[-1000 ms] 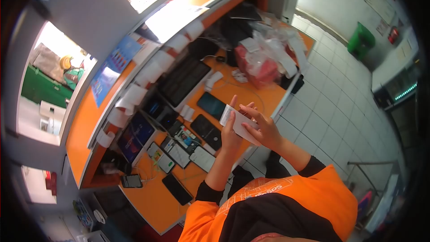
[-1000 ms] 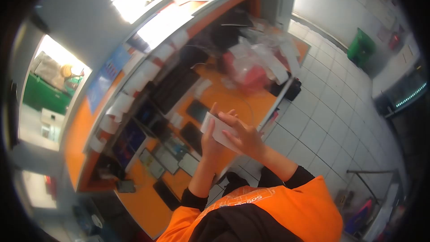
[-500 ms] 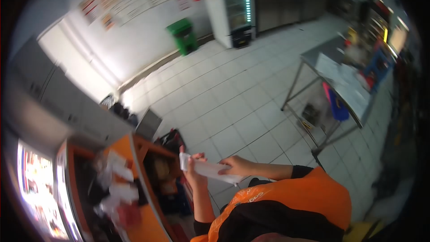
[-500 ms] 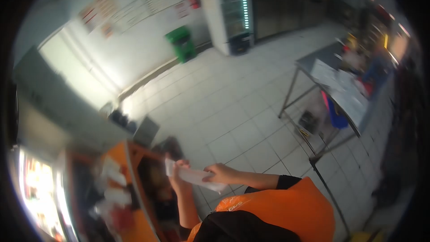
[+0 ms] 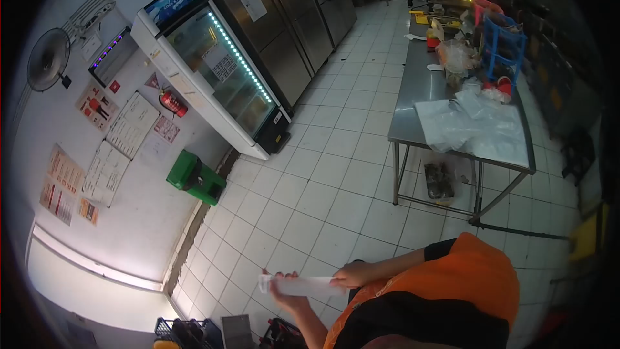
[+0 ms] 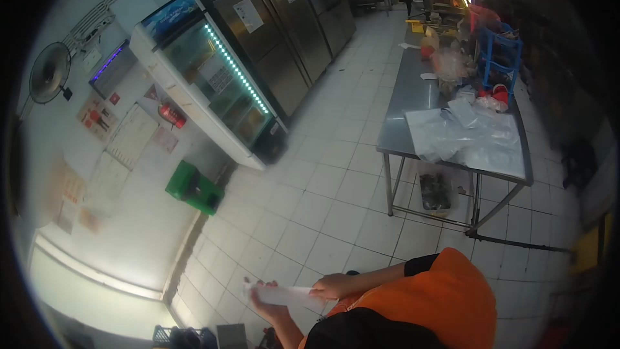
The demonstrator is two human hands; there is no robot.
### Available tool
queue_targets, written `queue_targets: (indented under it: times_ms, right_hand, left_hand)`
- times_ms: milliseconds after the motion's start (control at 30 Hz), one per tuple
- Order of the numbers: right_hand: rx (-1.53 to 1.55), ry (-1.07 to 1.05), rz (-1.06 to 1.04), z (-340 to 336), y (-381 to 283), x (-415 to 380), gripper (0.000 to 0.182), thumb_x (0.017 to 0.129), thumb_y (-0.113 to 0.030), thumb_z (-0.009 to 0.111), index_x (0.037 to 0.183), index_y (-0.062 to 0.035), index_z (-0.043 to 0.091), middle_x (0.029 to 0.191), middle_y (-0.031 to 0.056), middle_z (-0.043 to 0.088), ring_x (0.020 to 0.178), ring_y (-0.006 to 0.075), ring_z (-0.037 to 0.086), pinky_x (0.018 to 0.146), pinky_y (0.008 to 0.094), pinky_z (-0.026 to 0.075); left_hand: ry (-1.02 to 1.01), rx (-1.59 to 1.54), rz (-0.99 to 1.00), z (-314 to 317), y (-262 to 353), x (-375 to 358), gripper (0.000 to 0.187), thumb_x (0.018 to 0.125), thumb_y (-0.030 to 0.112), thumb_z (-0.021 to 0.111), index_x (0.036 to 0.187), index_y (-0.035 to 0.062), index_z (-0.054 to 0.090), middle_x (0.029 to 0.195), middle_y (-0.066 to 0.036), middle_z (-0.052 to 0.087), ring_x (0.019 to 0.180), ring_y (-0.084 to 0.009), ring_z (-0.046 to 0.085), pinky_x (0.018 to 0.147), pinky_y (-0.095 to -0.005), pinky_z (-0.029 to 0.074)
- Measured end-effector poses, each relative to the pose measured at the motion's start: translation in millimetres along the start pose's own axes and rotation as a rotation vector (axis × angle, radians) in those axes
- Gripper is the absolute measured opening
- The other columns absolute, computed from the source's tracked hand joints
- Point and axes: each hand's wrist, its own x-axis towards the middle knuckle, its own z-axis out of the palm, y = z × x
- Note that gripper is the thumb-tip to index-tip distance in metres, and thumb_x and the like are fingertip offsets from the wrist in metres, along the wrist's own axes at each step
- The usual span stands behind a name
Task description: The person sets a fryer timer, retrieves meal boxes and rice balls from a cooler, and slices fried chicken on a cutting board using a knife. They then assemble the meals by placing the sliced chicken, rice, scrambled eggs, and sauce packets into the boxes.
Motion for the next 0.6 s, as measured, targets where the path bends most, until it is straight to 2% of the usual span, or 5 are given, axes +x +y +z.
queue_targets:
  times_ms: [67, 267, 333, 533, 600]
  right_hand:
    - [0.127, 0.103, 0.148, -69.4, 2.0, 26.4, 0.045, 0.098, -0.044, 0.040, 0.085, -0.0057, 0.061, 0.054, 0.0026, 0.055, 0.054, 0.0210, 0.057, 0.057, 0.0361, 0.044]
    - [0.109, 0.530, 0.319, -258.1, 38.3, 28.3, 0.043, 0.097, -0.046, 0.043, 0.100, -0.0076, 0.063, 0.074, 0.0050, 0.063, 0.069, 0.0173, 0.060, 0.064, 0.0318, 0.046]
    - [0.202, 0.887, 0.088, -303.0, 83.9, 27.4, 0.035, 0.095, -0.039, 0.053, 0.110, -0.0078, 0.060, 0.090, 0.0058, 0.064, 0.080, 0.0160, 0.060, 0.068, 0.0312, 0.048]
    - [0.371, 1.353, -0.081, -486.5, 149.0, 41.9, 0.033, 0.091, -0.027, 0.062, 0.117, -0.0073, 0.058, 0.096, 0.0053, 0.064, 0.085, 0.0146, 0.060, 0.069, 0.0278, 0.049]
    - [0.255, 1.247, -0.026, -566.1, 167.8, 54.3, 0.036, 0.090, -0.026, 0.063, 0.118, -0.0056, 0.057, 0.098, 0.0073, 0.063, 0.085, 0.0144, 0.060, 0.068, 0.0265, 0.049]
  left_hand:
    - [-0.077, -0.145, -0.190, 72.8, -32.4, 60.1, 0.050, 0.093, 0.027, 0.044, 0.139, 0.0104, 0.035, 0.086, -0.006, 0.051, 0.069, -0.0175, 0.049, 0.072, -0.0386, 0.044]
    - [-0.622, 0.248, -0.575, 260.1, -145.7, 215.9, 0.058, 0.094, 0.045, 0.048, 0.132, 0.0019, 0.040, 0.087, -0.012, 0.063, 0.079, -0.0258, 0.064, 0.080, -0.0413, 0.052]
    - [-0.900, 0.521, -0.586, 313.5, -195.9, 253.0, 0.060, 0.093, 0.048, 0.052, 0.125, -0.0025, 0.047, 0.090, -0.016, 0.067, 0.081, -0.0289, 0.067, 0.074, -0.0386, 0.054]
    - [-1.306, 0.738, -0.691, 419.0, -349.3, 342.8, 0.029, 0.095, 0.020, 0.056, 0.110, -0.0047, 0.058, 0.089, -0.014, 0.068, 0.075, -0.0204, 0.068, 0.065, -0.0292, 0.054]
    - [-1.259, 0.772, -0.678, 454.7, -379.4, 376.2, 0.027, 0.096, 0.018, 0.055, 0.111, -0.0037, 0.059, 0.089, -0.012, 0.068, 0.072, -0.0183, 0.067, 0.063, -0.0282, 0.054]
